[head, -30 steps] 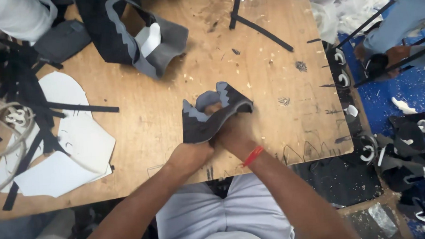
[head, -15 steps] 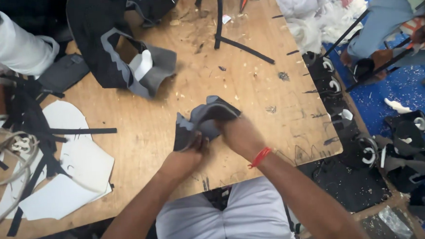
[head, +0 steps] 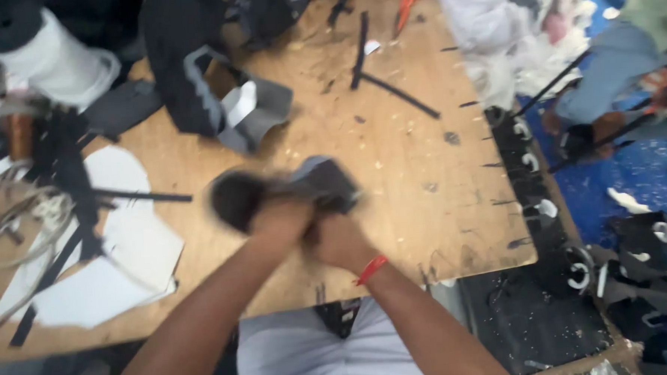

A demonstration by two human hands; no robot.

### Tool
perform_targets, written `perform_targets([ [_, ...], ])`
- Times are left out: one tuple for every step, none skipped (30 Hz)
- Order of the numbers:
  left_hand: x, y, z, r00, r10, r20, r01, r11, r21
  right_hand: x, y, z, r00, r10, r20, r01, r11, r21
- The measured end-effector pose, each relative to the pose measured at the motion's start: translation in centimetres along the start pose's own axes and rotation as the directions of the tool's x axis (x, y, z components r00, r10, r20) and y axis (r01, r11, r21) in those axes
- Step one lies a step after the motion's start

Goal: The person inserts a white foam insert into a black shoe upper and repeatedly presses and adjusts the edges to fit the insert inside. The person handles multiple shoe uppers one at a time, turning them over and smoothing the seams while working at a wooden table.

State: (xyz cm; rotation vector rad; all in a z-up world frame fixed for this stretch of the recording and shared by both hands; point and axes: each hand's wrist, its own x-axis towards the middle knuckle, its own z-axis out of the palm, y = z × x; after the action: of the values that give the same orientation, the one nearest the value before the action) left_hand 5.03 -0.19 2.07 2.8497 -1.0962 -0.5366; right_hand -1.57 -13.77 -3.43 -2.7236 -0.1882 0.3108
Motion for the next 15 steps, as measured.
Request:
perform_targets([
  [0.2,-3.0,2.4,0.994,0.017,-0.105,-0.013,0.999,0.041,0.1,-0.3,-0.3,0.974,-0.071,-0.216,0.094,0.991,0.098],
  [1.0,-5.9,4.7,0.977,0.059,-0.205,-0.042,0.995,0.089,0.0,-0.4,-0.5,0.895,-0.107,-0.433,0.197,0.966,0.168],
  [0.4,-6.9,5.8,0.973,0.098,-0.211,-0.078,0.992,0.102,0.0,-0.7,-1.0,0.887,-0.080,-0.455,0.170,0.972,0.162],
  [0.1,-8.2,6.6,0.942,0.129,-0.309,-0.137,0.991,-0.005,0.2,-1.0,-1.4,0.928,-0.067,-0.367,0.133,0.979,0.156],
  [0.1,-9.7,7.5,0.904,0.147,-0.402,-0.207,0.972,-0.110,0.5,-1.2,-1.8,0.960,-0.052,-0.276,0.097,0.984,0.151],
  [0.1,-9.2,7.3,0.899,0.187,-0.396,-0.242,0.966,-0.095,0.5,-1.0,-2.4,0.955,-0.017,-0.295,0.067,0.985,0.157],
  [0.0,-8.9,7.1,0.964,0.017,-0.266,-0.066,0.982,-0.178,0.5,-0.8,-2.8,0.947,-0.038,-0.318,0.113,0.969,0.220],
  [-0.6,-8.8,7.3,0.980,-0.164,-0.115,0.134,0.963,-0.234,0.6,-0.9,-2.9,0.940,-0.066,-0.335,0.166,0.945,0.281],
  [0.2,-8.9,8.0,0.984,-0.138,-0.109,0.111,0.968,-0.225,0.7,-0.5,-2.4,0.938,-0.040,-0.344,0.145,0.947,0.288],
  [0.9,-9.2,8.7,0.974,-0.221,-0.051,0.212,0.968,-0.136,0.8,-0.1,-2.0,0.924,-0.069,-0.376,0.194,0.932,0.305],
  [1.6,-9.4,9.2,0.952,-0.305,-0.001,0.305,0.952,-0.039,1.1,0.2,-1.6,0.907,-0.098,-0.409,0.244,0.916,0.320],
  [2.0,-8.9,9.0,0.956,-0.294,-0.005,0.293,0.955,-0.035,1.8,1.0,0.2,0.905,-0.089,-0.417,0.237,0.918,0.317],
  [2.5,-8.4,8.7,0.960,-0.271,-0.065,0.270,0.962,-0.031,2.6,1.8,2.0,0.925,-0.066,-0.374,0.181,0.942,0.282],
  [2.8,-8.1,8.4,0.961,-0.248,-0.122,0.248,0.969,-0.022,3.6,2.5,3.9,0.942,-0.038,-0.333,0.127,0.960,0.249],
  [3.2,-7.6,8.1,0.963,-0.237,-0.124,0.238,0.971,-0.014,3.6,2.8,3.6,0.939,-0.029,-0.342,0.121,0.960,0.251],
])
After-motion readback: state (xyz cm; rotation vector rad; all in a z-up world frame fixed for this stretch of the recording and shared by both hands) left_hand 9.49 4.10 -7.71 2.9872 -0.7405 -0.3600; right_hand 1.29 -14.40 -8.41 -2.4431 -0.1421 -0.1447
